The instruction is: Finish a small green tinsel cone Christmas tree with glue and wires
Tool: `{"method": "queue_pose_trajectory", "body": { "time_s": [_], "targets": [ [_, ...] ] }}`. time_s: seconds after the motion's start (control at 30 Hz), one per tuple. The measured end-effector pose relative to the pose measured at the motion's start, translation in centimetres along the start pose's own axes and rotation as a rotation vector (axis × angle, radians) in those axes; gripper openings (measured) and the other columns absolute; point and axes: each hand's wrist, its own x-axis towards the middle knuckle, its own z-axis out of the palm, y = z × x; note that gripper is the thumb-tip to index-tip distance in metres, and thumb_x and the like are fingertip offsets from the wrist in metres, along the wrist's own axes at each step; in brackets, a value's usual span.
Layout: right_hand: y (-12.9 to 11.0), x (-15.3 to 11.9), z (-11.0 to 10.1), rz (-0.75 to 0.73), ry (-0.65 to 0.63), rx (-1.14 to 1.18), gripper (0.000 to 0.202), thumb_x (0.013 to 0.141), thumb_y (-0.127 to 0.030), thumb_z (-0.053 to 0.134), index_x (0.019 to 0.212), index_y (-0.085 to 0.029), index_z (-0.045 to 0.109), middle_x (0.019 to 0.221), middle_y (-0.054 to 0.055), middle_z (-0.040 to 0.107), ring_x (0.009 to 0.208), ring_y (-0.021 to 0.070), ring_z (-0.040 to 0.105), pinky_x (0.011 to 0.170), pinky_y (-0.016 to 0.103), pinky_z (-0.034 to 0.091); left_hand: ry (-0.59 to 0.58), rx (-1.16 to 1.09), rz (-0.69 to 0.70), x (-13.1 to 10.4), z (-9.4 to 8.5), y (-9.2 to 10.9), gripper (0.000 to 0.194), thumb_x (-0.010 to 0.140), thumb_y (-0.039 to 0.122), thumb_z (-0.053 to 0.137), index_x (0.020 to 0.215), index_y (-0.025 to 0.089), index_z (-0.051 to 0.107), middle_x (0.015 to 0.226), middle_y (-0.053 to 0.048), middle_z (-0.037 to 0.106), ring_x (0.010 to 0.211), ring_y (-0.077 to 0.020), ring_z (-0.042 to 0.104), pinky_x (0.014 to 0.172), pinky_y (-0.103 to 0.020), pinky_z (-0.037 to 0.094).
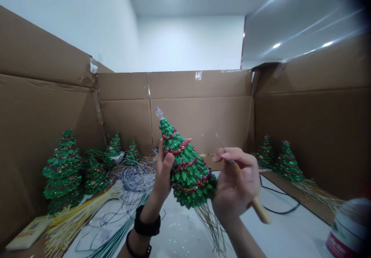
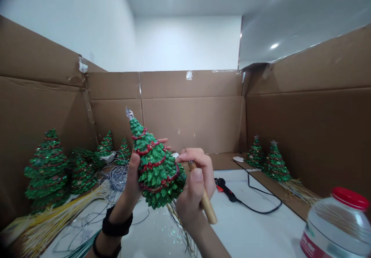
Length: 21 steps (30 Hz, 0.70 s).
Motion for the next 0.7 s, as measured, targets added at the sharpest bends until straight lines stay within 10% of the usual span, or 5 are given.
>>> {"method": "queue_pose_trajectory", "body": {
  "time_s": [0.2, 0.47, 0.7],
  "targets": [
    [0.0, 0.0, -0.4, 0.234, -0.214, 0.033, 0.037, 0.094, -0.028, 0.032, 0.065, -0.019, 0.053, 0.067, 0.001, 0.059, 0.07, 0.014, 0.059, 0.067, 0.03, 0.047, 0.04, 0.099, 0.057, 0.1, -0.5, 1.1, 0.047, 0.078, 0.048, 0.064, 0.115, 0.021, 0.051, 0.104, -0.007, 0.069, 0.093, -0.022, 0.066, 0.085, -0.035, 0.051],
    [-4.4, 1.5, -1.5, 0.187, -0.695, -0.179, 0.023, 0.09, -0.03, 0.046, 0.072, -0.02, 0.056, 0.077, 0.004, 0.07, 0.1, 0.0239, 0.066, 0.078, 0.035, 0.056, 0.099, 0.203, 0.124, -0.3, -0.4, 3.4, 0.044, 0.076, 0.049, 0.066, 0.108, 0.021, 0.056, 0.098, -0.007, 0.069, 0.084, -0.021, 0.066, 0.073, -0.03, 0.053],
    [-6.0, 1.1, -1.1, 0.154, -0.729, -0.379, 0.028, 0.092, -0.027, 0.041, 0.074, -0.021, 0.062, 0.076, 0.004, 0.071, 0.1, 0.0224, 0.067, 0.073, 0.026, 0.057, 0.1, 0.273, 0.204, -0.9, -0.4, 4.3, 0.04, 0.075, 0.042, 0.069, 0.108, 0.023, 0.057, 0.097, -0.007, 0.069, 0.083, -0.022, 0.067, 0.073, -0.031, 0.054]
  ]
}}
